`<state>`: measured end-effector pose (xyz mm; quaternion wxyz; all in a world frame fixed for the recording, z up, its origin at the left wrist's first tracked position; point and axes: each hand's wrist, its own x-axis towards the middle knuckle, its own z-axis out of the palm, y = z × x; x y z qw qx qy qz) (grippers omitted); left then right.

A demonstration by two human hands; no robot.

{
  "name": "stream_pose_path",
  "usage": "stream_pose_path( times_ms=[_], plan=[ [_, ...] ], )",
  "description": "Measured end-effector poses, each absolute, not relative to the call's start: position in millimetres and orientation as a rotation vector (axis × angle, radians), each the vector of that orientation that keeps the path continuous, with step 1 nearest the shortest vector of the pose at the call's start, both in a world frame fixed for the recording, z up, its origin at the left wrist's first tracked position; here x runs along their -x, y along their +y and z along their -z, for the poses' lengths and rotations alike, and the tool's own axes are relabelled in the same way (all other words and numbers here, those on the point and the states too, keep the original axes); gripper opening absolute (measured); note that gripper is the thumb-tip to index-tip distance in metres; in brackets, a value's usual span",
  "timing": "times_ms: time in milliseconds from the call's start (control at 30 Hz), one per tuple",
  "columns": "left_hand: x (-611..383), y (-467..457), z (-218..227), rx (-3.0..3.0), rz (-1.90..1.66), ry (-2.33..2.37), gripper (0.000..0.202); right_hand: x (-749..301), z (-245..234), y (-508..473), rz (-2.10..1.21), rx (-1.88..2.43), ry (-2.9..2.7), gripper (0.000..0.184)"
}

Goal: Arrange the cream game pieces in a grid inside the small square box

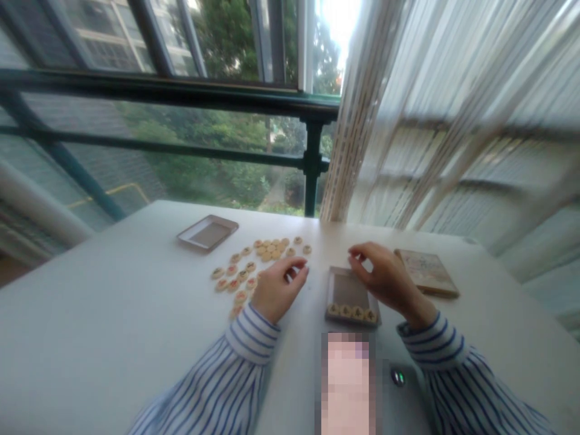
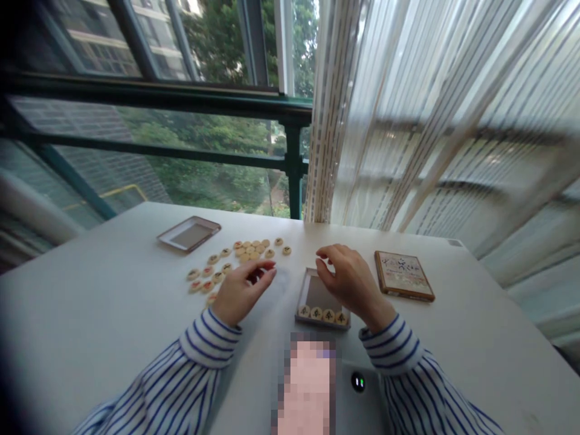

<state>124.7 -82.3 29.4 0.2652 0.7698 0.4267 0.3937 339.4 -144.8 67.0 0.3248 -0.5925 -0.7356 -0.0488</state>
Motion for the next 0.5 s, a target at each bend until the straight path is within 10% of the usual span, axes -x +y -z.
stream_pose_path(
  times_ms=[500],
  plan=[
    [-42.3,16.3,-26.4,-2.152,-1.088,1.446,0.036,-319.6,-75.2,-114.8,0.113,1.593,-2.291,0.015]
  ],
)
